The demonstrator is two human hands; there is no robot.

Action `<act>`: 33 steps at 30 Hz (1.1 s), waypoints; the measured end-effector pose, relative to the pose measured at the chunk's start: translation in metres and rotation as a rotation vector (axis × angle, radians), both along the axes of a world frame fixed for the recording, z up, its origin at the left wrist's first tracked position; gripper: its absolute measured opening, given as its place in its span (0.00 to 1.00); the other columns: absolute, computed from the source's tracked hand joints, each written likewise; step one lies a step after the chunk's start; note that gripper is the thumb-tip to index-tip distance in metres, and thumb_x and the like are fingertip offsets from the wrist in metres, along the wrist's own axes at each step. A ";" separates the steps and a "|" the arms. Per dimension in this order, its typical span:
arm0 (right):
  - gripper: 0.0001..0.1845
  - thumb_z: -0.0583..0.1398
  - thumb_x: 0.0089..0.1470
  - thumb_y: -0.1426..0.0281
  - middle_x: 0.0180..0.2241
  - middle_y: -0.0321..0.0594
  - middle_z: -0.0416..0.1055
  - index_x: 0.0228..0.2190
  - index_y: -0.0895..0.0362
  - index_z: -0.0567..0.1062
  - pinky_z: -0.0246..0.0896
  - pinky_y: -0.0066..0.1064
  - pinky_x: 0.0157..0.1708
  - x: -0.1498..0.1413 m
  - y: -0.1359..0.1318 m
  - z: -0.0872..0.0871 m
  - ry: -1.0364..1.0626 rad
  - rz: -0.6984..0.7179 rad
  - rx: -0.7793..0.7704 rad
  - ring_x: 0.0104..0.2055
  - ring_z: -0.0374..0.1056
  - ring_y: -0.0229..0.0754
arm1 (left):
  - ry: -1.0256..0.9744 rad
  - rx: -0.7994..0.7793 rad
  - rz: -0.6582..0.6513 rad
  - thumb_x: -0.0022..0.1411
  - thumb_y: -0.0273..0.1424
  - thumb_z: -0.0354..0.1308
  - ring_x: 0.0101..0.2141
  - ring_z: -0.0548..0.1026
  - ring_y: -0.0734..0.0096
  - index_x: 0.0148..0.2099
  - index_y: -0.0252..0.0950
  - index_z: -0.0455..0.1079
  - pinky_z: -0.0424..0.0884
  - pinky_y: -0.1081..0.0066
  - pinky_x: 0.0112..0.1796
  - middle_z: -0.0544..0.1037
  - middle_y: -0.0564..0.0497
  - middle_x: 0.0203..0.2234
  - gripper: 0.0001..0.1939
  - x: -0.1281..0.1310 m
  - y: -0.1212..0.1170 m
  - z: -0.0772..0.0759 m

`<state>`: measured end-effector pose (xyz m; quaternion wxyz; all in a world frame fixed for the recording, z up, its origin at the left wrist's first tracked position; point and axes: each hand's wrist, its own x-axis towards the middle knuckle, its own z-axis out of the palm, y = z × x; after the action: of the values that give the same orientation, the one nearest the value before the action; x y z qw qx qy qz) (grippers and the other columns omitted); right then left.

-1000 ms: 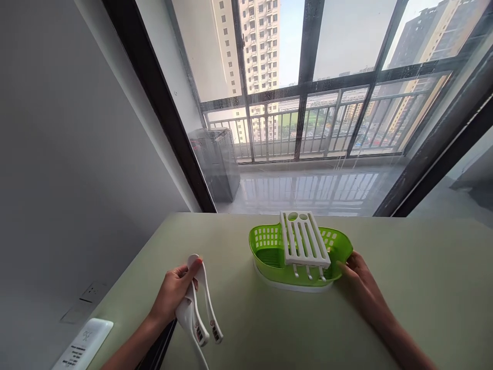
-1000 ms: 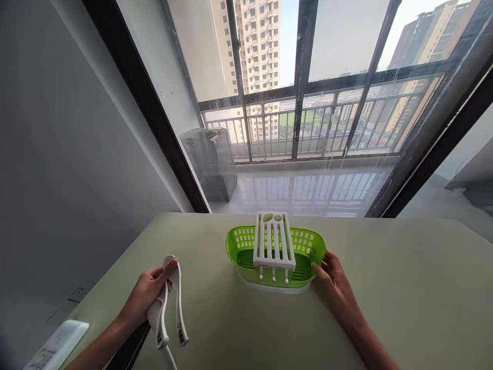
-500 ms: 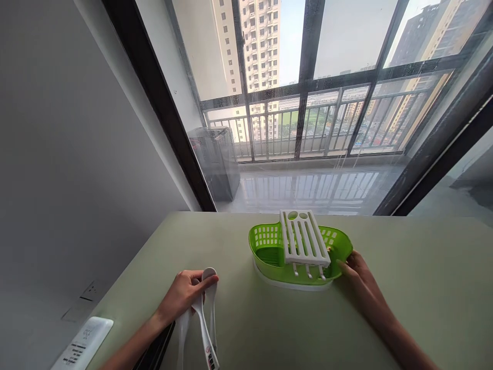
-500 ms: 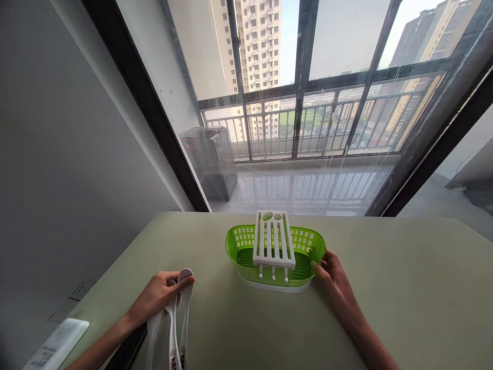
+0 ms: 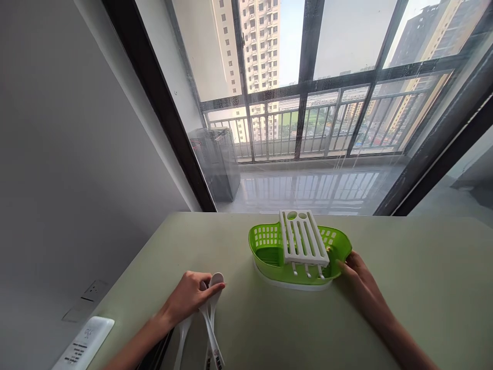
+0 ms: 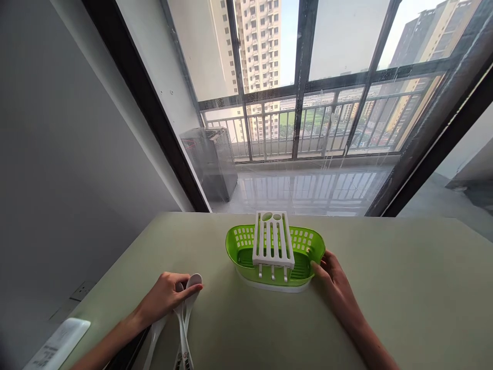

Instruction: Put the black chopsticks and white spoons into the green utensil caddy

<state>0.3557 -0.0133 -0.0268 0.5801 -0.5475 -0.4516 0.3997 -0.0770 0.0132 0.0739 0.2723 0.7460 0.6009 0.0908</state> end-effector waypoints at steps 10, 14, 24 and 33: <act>0.28 0.62 0.62 0.48 0.57 0.47 0.77 0.55 0.52 0.74 0.73 0.41 0.53 0.000 -0.001 0.003 -0.009 0.012 -0.004 0.59 0.72 0.58 | 0.212 0.084 -0.152 0.71 0.57 0.48 0.27 0.67 0.68 0.27 0.40 0.57 0.58 0.70 0.31 0.68 0.55 0.23 0.29 0.003 0.002 -0.003; 0.29 0.62 0.62 0.47 0.56 0.48 0.77 0.54 0.53 0.74 0.72 0.42 0.53 0.001 -0.001 0.002 -0.014 0.010 -0.013 0.59 0.72 0.58 | 0.267 0.100 -0.167 0.73 0.53 0.46 0.28 0.71 0.65 0.31 0.41 0.59 0.59 0.69 0.32 0.72 0.53 0.27 0.25 0.003 0.002 -0.004; 0.27 0.61 0.63 0.48 0.56 0.47 0.78 0.54 0.53 0.75 0.73 0.41 0.53 -0.003 0.000 0.007 -0.020 0.001 -0.018 0.59 0.73 0.57 | 0.389 0.149 -0.167 0.76 0.50 0.43 0.33 0.79 0.57 0.42 0.41 0.68 0.64 0.66 0.34 0.78 0.48 0.38 0.22 0.005 0.002 -0.006; 0.27 0.62 0.62 0.49 0.55 0.47 0.78 0.55 0.53 0.75 0.72 0.43 0.54 -0.002 0.000 0.004 0.004 -0.002 -0.010 0.58 0.73 0.58 | 0.406 0.268 -0.140 0.76 0.52 0.48 0.30 0.79 0.63 0.42 0.40 0.70 0.65 0.67 0.30 0.80 0.50 0.38 0.22 0.009 0.006 0.010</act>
<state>0.3535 -0.0130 -0.0223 0.5786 -0.5500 -0.4479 0.4026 -0.0682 0.0194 0.0841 0.0503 0.8181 0.5729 -0.0012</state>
